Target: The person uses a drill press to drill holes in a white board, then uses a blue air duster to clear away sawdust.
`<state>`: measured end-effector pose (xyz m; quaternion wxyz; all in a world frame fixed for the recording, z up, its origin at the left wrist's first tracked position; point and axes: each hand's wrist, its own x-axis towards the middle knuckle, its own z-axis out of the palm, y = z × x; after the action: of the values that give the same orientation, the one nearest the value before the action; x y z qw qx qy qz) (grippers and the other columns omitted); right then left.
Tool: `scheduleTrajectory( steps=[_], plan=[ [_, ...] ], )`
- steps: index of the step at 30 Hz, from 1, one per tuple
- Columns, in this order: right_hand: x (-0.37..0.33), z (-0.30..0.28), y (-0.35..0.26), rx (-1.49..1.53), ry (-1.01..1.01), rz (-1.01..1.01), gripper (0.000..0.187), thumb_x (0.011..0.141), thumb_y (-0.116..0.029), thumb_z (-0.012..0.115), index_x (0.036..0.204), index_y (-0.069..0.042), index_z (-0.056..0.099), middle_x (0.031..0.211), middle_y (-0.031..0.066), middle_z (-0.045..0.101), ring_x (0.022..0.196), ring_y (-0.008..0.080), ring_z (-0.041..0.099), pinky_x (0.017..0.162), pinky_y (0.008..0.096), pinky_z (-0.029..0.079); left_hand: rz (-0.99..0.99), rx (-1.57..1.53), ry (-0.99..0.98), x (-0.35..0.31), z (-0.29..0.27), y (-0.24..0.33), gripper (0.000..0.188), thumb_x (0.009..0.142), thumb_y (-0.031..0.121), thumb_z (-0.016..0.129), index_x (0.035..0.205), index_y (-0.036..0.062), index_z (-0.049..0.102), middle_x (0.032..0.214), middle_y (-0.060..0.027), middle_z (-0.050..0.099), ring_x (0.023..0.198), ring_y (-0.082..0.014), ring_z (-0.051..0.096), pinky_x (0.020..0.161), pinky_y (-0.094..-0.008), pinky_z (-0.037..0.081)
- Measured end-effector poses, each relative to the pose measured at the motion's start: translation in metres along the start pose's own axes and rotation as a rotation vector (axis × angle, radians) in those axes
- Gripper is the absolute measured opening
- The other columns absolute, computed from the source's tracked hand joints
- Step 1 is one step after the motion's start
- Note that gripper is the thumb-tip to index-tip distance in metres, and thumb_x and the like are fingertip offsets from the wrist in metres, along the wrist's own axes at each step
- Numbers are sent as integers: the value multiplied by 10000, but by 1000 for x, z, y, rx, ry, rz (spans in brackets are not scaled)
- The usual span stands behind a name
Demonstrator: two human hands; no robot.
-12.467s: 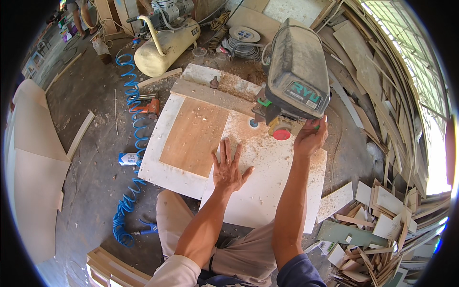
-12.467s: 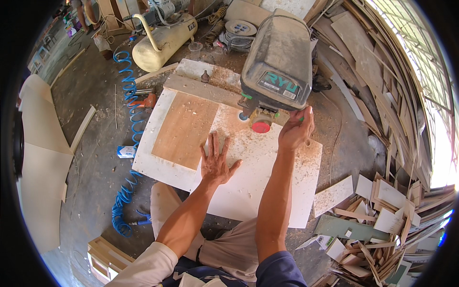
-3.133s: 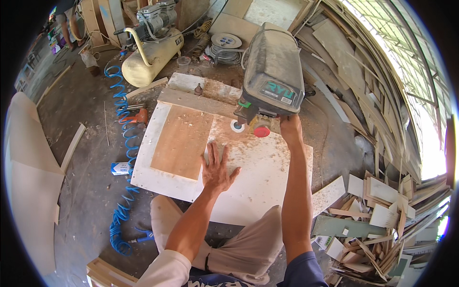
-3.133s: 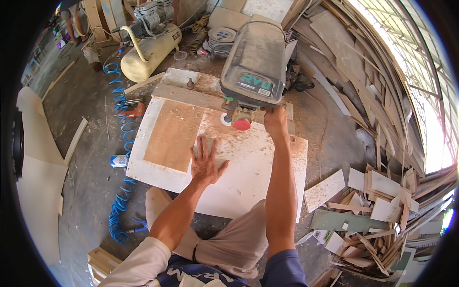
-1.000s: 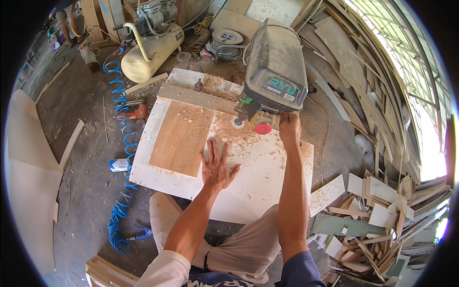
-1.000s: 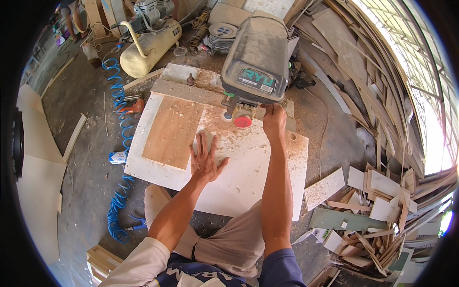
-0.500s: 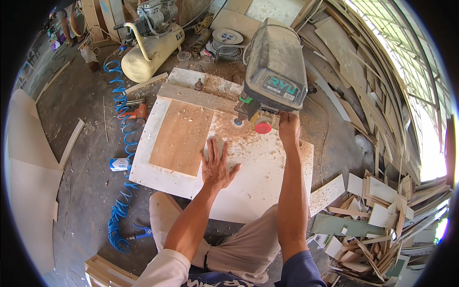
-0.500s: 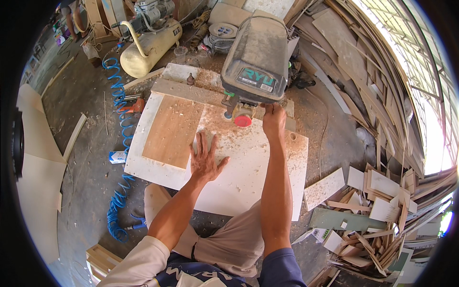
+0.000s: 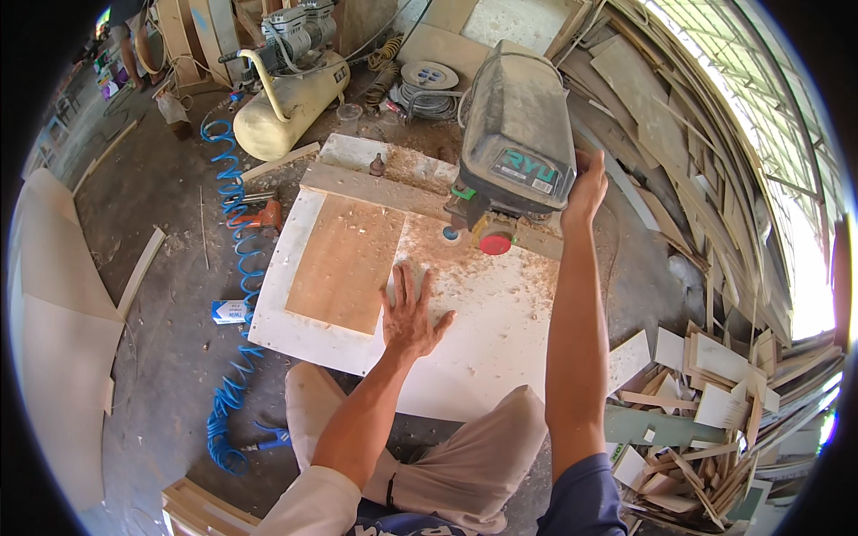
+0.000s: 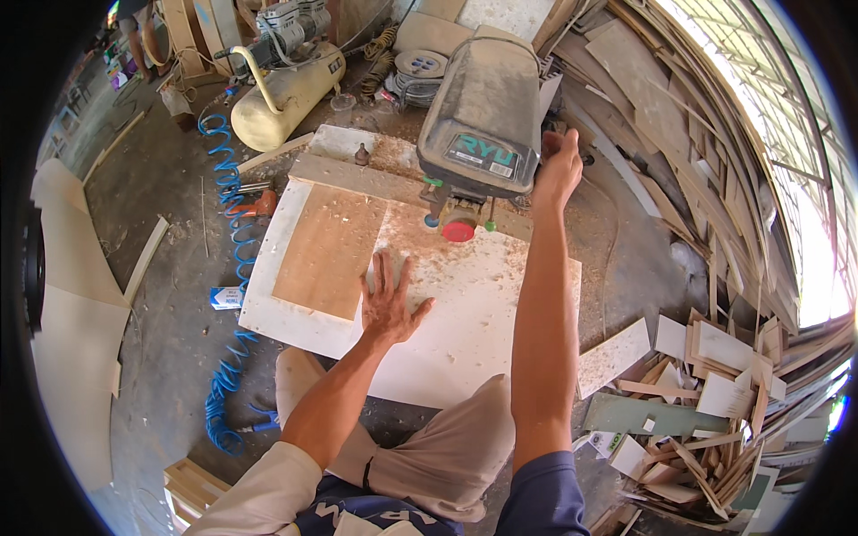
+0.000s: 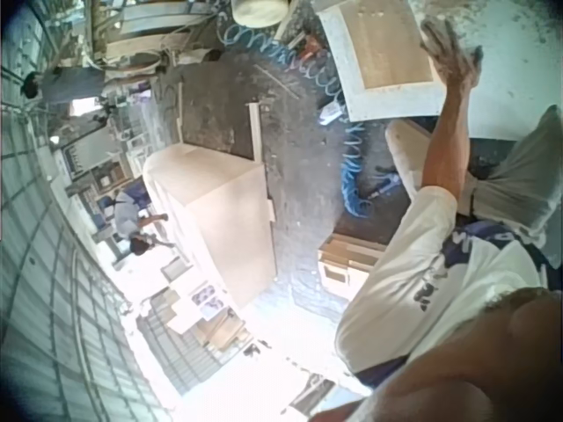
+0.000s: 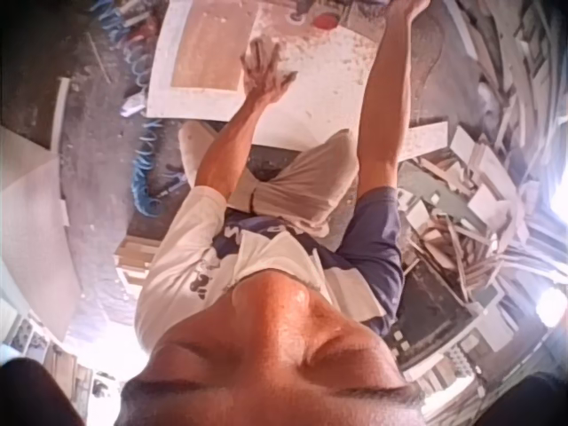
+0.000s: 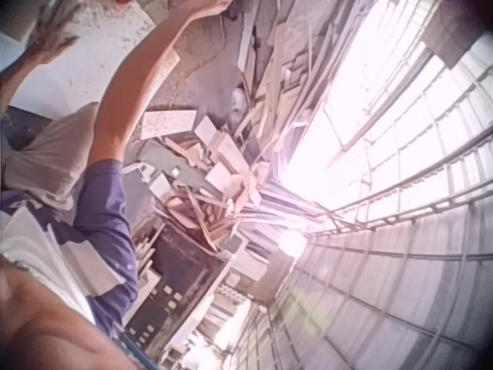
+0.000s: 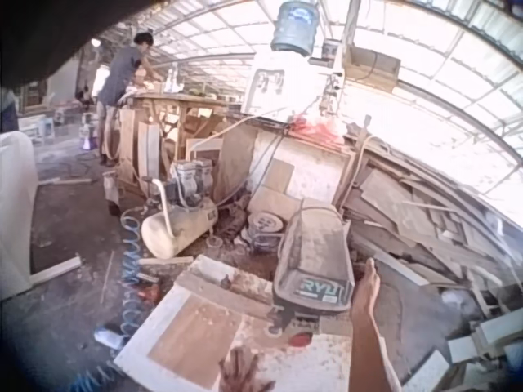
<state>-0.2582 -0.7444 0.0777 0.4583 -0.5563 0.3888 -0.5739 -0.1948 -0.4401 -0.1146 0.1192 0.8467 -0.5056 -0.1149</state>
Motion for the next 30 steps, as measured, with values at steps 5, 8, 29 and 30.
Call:
scheduleTrajectory(
  steps=[5, 8, 29, 30],
  plan=[
    [12, 4, -14, -104, -81, 158, 600, 1107, -440, 458, 1069, 85, 746, 956, 126, 745, 875, 210, 662, 821, 360, 499, 12, -6, 37, 0, 2, 2, 943, 1011, 723, 428, 1704, 136, 175, 1740, -285, 47, 1623, -429, 25, 1236, -651, 141],
    [-20, -2, -3, -13, -96, 146, 546, 1111, -389, 464, 1118, 90, 726, 1009, 131, 742, 911, 205, 665, 832, 352, 503, -3, -35, 17, 0, 3, -2, 963, 1002, 727, 450, 1705, 138, 157, 1739, -294, 20, 1624, -438, -9, 1242, -672, 113],
    [-88, -29, 63, -309, -29, 82, 309, 1054, -167, 460, 1063, 41, 687, 1050, 174, 726, 907, 221, 688, 757, 348, 576, -16, -30, -6, 1, 2, 0, 964, 1001, 730, 447, 1708, 148, 146, 1745, -279, 0, 1628, -422, -27, 1248, -654, 111],
    [-87, -30, 63, -305, -30, 106, 306, 1052, -166, 461, 1062, 42, 685, 1051, 172, 724, 917, 221, 688, 758, 348, 577, -9, -21, 16, 0, 3, 1, 956, 1003, 725, 443, 1707, 143, 158, 1745, -281, 18, 1628, -421, -12, 1245, -648, 125]
  ],
)
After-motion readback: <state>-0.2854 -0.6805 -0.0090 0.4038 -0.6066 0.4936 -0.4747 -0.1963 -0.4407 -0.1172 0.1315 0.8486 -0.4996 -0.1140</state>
